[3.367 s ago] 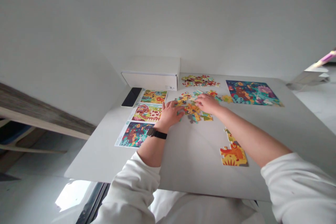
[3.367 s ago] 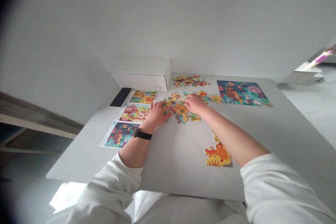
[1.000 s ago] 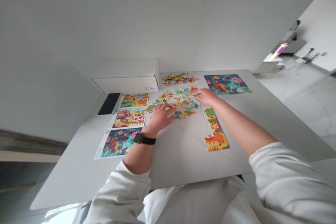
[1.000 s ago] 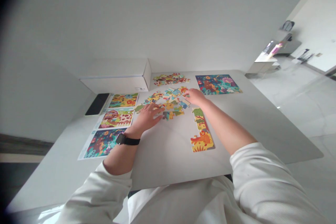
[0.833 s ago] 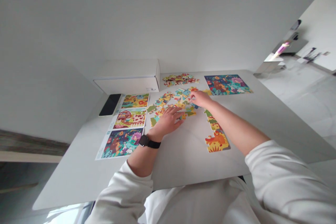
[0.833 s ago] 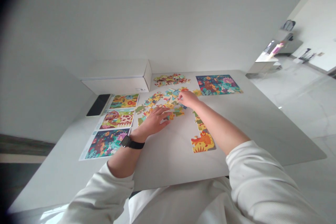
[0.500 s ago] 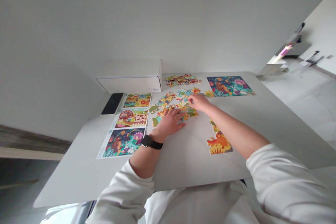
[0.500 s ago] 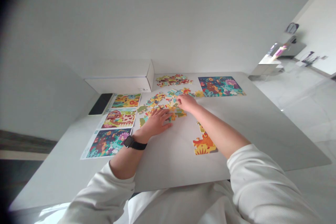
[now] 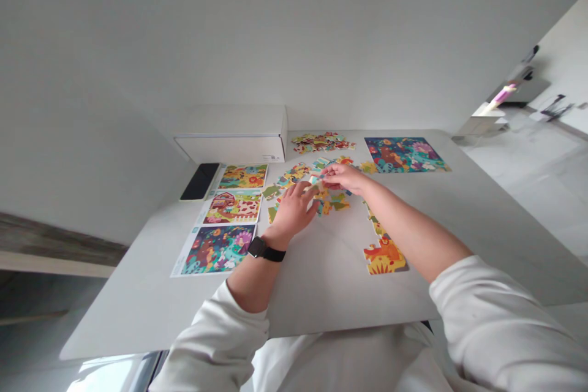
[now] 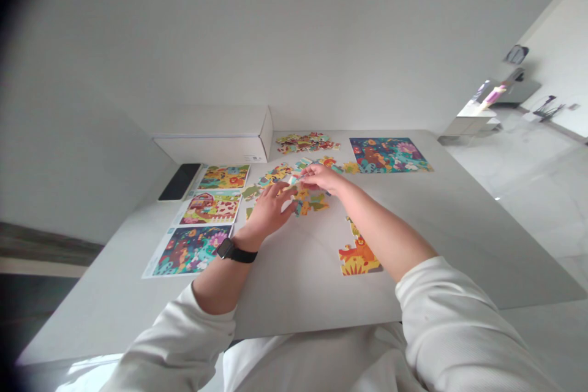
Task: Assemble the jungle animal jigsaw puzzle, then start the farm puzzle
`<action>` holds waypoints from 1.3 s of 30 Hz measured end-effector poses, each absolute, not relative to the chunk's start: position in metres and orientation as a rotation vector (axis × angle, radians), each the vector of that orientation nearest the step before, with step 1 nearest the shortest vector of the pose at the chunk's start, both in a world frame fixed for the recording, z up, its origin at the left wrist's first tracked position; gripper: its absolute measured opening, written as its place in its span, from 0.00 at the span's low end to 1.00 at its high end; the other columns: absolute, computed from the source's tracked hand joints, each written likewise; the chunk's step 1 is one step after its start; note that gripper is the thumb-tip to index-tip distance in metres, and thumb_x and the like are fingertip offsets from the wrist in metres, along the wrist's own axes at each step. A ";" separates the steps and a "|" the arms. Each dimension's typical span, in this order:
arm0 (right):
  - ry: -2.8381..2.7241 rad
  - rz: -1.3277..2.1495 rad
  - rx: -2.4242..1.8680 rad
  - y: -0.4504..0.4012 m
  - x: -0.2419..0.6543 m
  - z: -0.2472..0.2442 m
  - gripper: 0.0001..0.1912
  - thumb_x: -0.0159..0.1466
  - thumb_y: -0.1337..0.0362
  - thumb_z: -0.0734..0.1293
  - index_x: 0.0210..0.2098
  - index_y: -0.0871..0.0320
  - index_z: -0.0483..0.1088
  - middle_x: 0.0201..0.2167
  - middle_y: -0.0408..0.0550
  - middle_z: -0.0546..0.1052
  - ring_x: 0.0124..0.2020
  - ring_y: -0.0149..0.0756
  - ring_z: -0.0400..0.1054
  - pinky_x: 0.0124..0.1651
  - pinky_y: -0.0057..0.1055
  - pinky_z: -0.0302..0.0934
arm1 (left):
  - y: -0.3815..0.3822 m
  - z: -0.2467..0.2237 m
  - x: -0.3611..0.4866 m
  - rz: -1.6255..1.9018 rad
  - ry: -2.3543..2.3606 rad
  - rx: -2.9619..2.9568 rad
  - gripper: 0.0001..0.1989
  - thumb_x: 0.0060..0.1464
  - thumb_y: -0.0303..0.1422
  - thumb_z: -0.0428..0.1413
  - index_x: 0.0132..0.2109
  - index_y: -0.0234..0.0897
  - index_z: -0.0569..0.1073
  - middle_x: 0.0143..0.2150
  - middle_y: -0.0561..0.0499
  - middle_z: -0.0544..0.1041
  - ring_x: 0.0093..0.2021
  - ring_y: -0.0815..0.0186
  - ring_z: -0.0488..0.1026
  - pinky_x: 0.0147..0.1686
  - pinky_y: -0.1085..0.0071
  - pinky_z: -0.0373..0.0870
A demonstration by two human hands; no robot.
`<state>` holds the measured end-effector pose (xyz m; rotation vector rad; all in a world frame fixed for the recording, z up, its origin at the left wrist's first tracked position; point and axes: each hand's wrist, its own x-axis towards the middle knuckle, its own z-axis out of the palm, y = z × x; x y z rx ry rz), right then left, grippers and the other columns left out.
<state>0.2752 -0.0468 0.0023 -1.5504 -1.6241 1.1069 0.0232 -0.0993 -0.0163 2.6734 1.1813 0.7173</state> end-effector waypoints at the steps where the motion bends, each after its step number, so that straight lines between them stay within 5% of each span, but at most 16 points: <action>1: -1.673 1.007 -1.625 -0.045 0.274 0.003 0.08 0.69 0.62 0.75 0.48 0.54 0.80 0.44 0.50 0.87 0.45 0.41 0.82 0.50 0.37 0.76 | -0.099 -0.017 0.023 0.719 1.200 2.669 0.19 0.73 0.39 0.57 0.66 0.44 0.79 0.69 0.39 0.75 0.68 0.46 0.72 0.69 0.46 0.70; 8: -1.838 0.257 -2.055 -0.013 0.277 0.004 0.13 0.73 0.65 0.71 0.56 0.53 0.80 0.56 0.55 0.86 0.58 0.47 0.80 0.63 0.42 0.72 | -0.094 -0.025 0.019 0.529 1.166 2.670 0.18 0.72 0.39 0.58 0.65 0.45 0.79 0.67 0.43 0.80 0.67 0.48 0.74 0.71 0.46 0.68; 16: -1.965 0.145 -2.203 0.010 0.256 -0.001 0.26 0.70 0.54 0.76 0.64 0.55 0.76 0.62 0.64 0.82 0.64 0.59 0.76 0.65 0.49 0.69 | -0.094 -0.025 0.018 0.536 1.210 2.656 0.17 0.72 0.39 0.59 0.63 0.46 0.80 0.66 0.43 0.80 0.67 0.48 0.74 0.70 0.46 0.68; 26: -2.107 0.054 -1.696 -0.028 0.293 0.008 0.30 0.68 0.65 0.74 0.69 0.53 0.73 0.68 0.58 0.77 0.70 0.55 0.70 0.73 0.52 0.64 | -0.093 -0.021 0.015 0.568 1.292 2.641 0.17 0.70 0.37 0.59 0.63 0.45 0.80 0.64 0.41 0.80 0.65 0.46 0.74 0.70 0.44 0.67; 34: -2.135 0.009 -1.494 -0.124 0.352 0.039 0.30 0.70 0.65 0.72 0.70 0.51 0.71 0.69 0.55 0.77 0.70 0.54 0.70 0.75 0.54 0.62 | -0.101 0.000 0.024 0.816 0.927 2.690 0.15 0.73 0.32 0.55 0.62 0.43 0.78 0.64 0.43 0.80 0.66 0.53 0.76 0.70 0.52 0.71; 39: -2.061 0.011 -1.434 -0.148 0.369 0.034 0.32 0.69 0.65 0.74 0.71 0.47 0.70 0.68 0.53 0.78 0.69 0.55 0.72 0.74 0.58 0.65 | -0.106 0.019 0.059 0.975 0.910 2.628 0.18 0.69 0.29 0.60 0.63 0.43 0.74 0.66 0.40 0.77 0.68 0.51 0.75 0.69 0.50 0.74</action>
